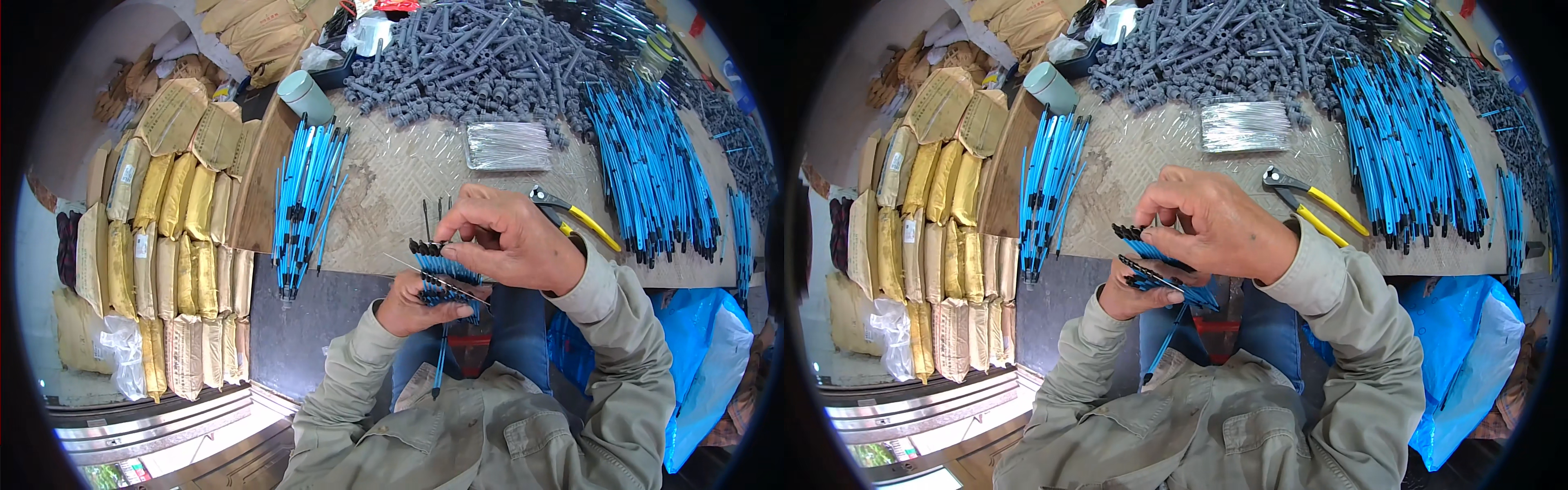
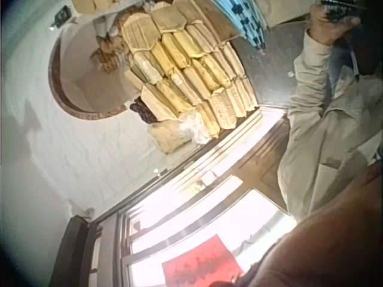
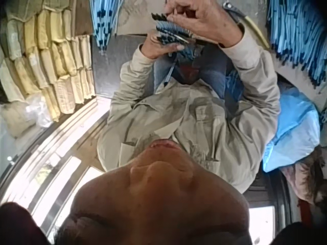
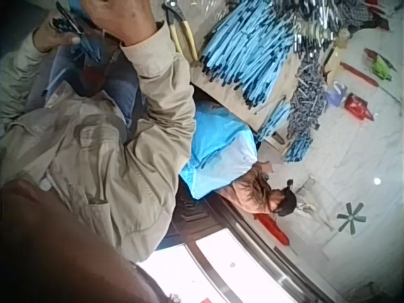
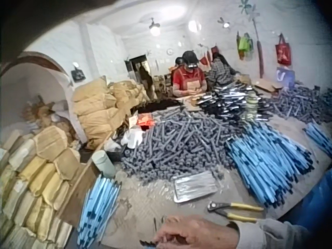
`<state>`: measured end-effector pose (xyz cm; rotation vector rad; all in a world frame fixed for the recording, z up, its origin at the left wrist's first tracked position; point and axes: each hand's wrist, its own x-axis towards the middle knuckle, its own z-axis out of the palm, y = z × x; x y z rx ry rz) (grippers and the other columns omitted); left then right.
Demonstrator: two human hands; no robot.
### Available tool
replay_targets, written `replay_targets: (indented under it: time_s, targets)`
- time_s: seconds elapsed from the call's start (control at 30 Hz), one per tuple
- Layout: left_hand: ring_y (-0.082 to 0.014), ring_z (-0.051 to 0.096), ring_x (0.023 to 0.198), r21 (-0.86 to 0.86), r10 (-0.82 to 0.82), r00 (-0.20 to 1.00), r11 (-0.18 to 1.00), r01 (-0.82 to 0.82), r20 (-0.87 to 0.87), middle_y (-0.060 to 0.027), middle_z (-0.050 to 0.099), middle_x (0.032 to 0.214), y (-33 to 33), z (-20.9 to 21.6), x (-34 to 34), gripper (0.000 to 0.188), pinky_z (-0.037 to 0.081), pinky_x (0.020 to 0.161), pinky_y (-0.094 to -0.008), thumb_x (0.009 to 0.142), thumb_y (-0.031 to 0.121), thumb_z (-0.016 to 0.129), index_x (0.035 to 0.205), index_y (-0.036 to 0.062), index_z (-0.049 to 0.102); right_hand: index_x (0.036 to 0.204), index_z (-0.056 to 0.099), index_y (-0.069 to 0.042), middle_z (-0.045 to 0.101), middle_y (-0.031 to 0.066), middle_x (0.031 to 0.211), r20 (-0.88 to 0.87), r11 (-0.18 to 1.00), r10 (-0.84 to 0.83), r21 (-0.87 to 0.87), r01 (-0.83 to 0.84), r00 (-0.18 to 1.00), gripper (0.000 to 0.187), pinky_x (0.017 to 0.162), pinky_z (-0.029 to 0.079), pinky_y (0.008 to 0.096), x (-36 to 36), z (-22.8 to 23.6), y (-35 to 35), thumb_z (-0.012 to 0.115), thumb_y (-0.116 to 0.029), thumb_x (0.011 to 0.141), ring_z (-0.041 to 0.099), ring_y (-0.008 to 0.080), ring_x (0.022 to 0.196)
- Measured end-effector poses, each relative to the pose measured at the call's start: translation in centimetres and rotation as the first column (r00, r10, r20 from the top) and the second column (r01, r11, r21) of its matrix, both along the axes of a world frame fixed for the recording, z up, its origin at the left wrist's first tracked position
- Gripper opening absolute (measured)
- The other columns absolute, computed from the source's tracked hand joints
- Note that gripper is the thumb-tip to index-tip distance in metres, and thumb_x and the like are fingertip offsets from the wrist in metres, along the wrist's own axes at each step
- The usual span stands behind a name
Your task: The person assembles blue components into bundles by hand, then secures the bundles to a metal part using a crimping tool.
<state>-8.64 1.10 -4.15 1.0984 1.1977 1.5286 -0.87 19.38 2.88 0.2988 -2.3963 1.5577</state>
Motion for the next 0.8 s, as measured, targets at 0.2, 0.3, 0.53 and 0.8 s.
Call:
replay_targets:
  time_s: [0.2, 0.3, 0.53, 0.8]
  targets:
    - [-0.019, 0.06, 0.1, -0.023, -0.011, 1.0, 1.0, 0.012, 0.015, -0.0111, 0.066, 0.103, -0.1, 0.0, -0.1, 0.024, 0.047, 0.09, -0.0332, 0.08, 0.002, 0.067, 0.104, -0.0001, 0.064, 0.092, 0.063, -0.005, 0.049, 0.0013, 0.073, -0.031, 0.999, -0.031, -0.015, 0.03, 0.999, 0.016, 0.051, 0.033, 0.0228, -0.1, -0.5, -0.6, 0.068, -0.01, 0.078, 0.044, 0.0081, 0.059]
    - [-0.0186, 0.06, 0.1, -0.014, -0.025, 0.999, 1.0, 0.025, 0.026, -0.0105, 0.066, 0.103, -0.1, 0.0, -0.3, 0.025, 0.046, 0.089, -0.0327, 0.08, 0.002, 0.067, 0.104, 0.0003, 0.064, 0.091, 0.062, -0.004, 0.049, 0.0015, 0.073, -0.045, 1.0, -0.008, -0.026, 0.007, 0.999, 0.016, 0.05, 0.033, 0.0231, -0.3, -0.6, -0.6, 0.069, -0.01, 0.077, 0.044, 0.0081, 0.058]
    - [-0.0172, 0.061, 0.098, 0.02, -0.035, 0.999, 0.999, 0.036, -0.03, -0.0093, 0.066, 0.103, 0.0, -0.5, -0.4, 0.025, 0.046, 0.089, -0.032, 0.08, 0.002, 0.067, 0.104, 0.0007, 0.065, 0.089, 0.06, -0.004, 0.051, 0.0026, 0.074, -0.084, 0.999, -0.031, -0.01, 0.03, 0.996, 0.017, 0.049, 0.035, 0.0241, -1.1, -0.8, -1.2, 0.069, -0.01, 0.077, 0.047, 0.0092, 0.059]
    - [-0.0155, 0.061, 0.097, 0.019, 0.005, 1.0, 1.0, -0.005, -0.012, -0.0078, 0.067, 0.099, -0.2, -0.2, -0.1, 0.025, 0.046, 0.087, -0.0307, 0.079, 0.003, 0.068, 0.104, 0.0019, 0.065, 0.088, 0.061, -0.005, 0.052, 0.0036, 0.074, -0.078, 0.989, -0.072, 0.124, 0.081, 0.994, 0.017, 0.049, 0.038, 0.0255, -1.1, -0.4, -1.7, 0.07, -0.01, 0.075, 0.052, 0.0117, 0.061]
